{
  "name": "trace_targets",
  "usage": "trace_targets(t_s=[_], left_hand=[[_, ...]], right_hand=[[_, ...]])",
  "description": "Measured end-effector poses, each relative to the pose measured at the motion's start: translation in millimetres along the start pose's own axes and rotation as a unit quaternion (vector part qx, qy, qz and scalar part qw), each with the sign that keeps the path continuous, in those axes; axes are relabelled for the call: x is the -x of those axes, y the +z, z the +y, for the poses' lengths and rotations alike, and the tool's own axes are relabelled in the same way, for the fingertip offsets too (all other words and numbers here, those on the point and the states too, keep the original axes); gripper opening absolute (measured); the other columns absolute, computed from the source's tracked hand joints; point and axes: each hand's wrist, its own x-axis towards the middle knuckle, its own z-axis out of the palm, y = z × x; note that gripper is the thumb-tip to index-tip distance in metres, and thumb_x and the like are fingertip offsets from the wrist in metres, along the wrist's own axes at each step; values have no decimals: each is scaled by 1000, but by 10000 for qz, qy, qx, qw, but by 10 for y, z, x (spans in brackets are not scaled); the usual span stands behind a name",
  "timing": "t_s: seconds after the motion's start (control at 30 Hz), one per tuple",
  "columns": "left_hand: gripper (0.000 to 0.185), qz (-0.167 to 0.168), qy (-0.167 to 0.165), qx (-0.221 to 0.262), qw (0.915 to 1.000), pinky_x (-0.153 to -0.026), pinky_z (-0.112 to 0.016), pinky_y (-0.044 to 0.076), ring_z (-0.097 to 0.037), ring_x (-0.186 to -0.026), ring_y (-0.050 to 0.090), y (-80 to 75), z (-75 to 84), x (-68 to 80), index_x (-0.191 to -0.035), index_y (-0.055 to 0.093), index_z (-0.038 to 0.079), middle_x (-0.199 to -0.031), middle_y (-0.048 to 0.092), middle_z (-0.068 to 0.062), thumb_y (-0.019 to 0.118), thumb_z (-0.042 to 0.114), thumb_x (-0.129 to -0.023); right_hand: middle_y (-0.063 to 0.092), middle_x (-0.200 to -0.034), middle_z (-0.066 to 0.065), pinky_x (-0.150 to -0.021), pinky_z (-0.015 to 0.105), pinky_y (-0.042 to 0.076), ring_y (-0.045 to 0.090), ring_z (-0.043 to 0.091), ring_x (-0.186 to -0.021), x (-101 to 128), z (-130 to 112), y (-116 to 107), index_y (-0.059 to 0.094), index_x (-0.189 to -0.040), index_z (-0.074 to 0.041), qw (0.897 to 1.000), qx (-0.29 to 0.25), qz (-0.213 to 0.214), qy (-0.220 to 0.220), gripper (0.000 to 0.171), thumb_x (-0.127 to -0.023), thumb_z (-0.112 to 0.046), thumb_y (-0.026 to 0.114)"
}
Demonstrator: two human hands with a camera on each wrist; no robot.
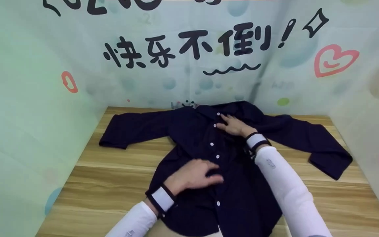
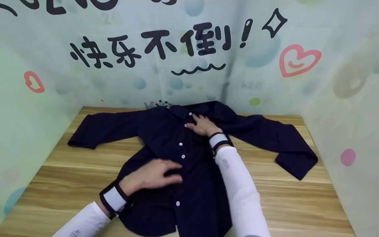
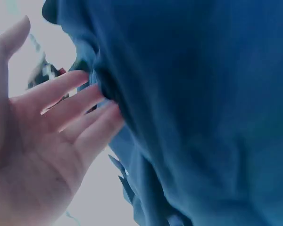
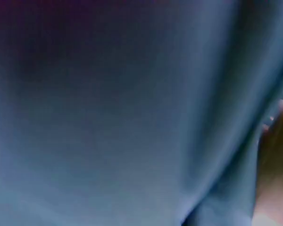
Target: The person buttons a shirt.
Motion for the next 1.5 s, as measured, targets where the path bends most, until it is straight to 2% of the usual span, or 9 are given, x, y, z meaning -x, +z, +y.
trace_targets(t_s=[0.13,0.3,0.5,0.93,1.07,1.17,1.27,1.37,1.5], left_hand=[[50,629,-321,110,9974,-111,-42,43,-31,-134,54,-163,-253,-114,-132,67,4,-143,59,-16,58,44,-102],[86,-579,-1031,-12,9930,-123,-48,19,-39,-154,17,-251,-574,-209,-156,40,9,-165,24,-22,70,55,-90],[121,-1185,-1481,-162,9817,-124,-51,11,-45,-154,6,-206,-805,-120,-164,19,13,-168,10,-25,84,60,-74],[118,-1324,-1958,-361,9710,-123,-55,4,-40,-155,-3,-319,-1220,-57,-165,16,15,-171,4,-14,78,65,-78],[93,-581,-1610,-322,9847,-123,-55,10,-40,-154,14,-302,-1109,-75,-154,44,5,-164,27,-21,72,62,-86],[60,328,-912,-422,9944,-121,-54,22,-39,-147,35,-273,-853,-88,-135,64,1,-151,49,-22,65,48,-97],[38,925,-23,-650,9936,-116,-51,34,-37,-136,51,-240,-503,-146,-122,72,1,-140,61,-20,60,31,-103],[39,696,483,-907,9923,-114,-46,38,-33,-135,54,-169,-189,-219,-126,71,3,-140,61,-17,58,31,-103],[73,-677,225,-1204,9902,-120,-43,28,-30,-150,33,12,39,-253,-152,47,6,-160,38,-16,57,55,-100]], right_hand=[[48,-150,24,-116,52,33,44,42,-140,259,-18,-91,50,-149,0,9941,-54,837,-690,57,-107,-39,50],[39,-156,27,-115,57,32,38,46,-143,739,-39,26,47,-151,-1,9880,685,359,-1338,61,-105,-42,53],[14,-166,26,-113,72,21,13,50,-151,958,192,110,25,-162,-7,9881,1083,-863,-676,92,-96,-61,59],[0,-170,19,-115,73,1,-6,49,-152,610,435,-61,11,-165,-12,9890,1014,-1077,47,113,-84,-70,67],[30,-161,25,-116,67,20,24,50,-148,590,330,-139,39,-156,-6,9936,997,-524,59,88,-93,-61,65],[67,-124,27,-96,62,48,61,50,-115,601,206,-154,72,-123,-4,9888,1163,938,-61,50,-99,-46,64],[74,-90,22,-73,61,54,69,48,-83,593,57,-124,79,-95,-5,9633,1130,2394,-442,25,-98,-28,67],[76,-93,17,-76,56,56,71,42,-85,541,-124,-55,79,-99,-5,9559,875,2549,-1169,18,-97,-18,67],[68,-128,19,-101,49,49,65,37,-118,414,-335,74,69,-128,-1,9779,675,1048,-1677,35,-104,-23,58]])
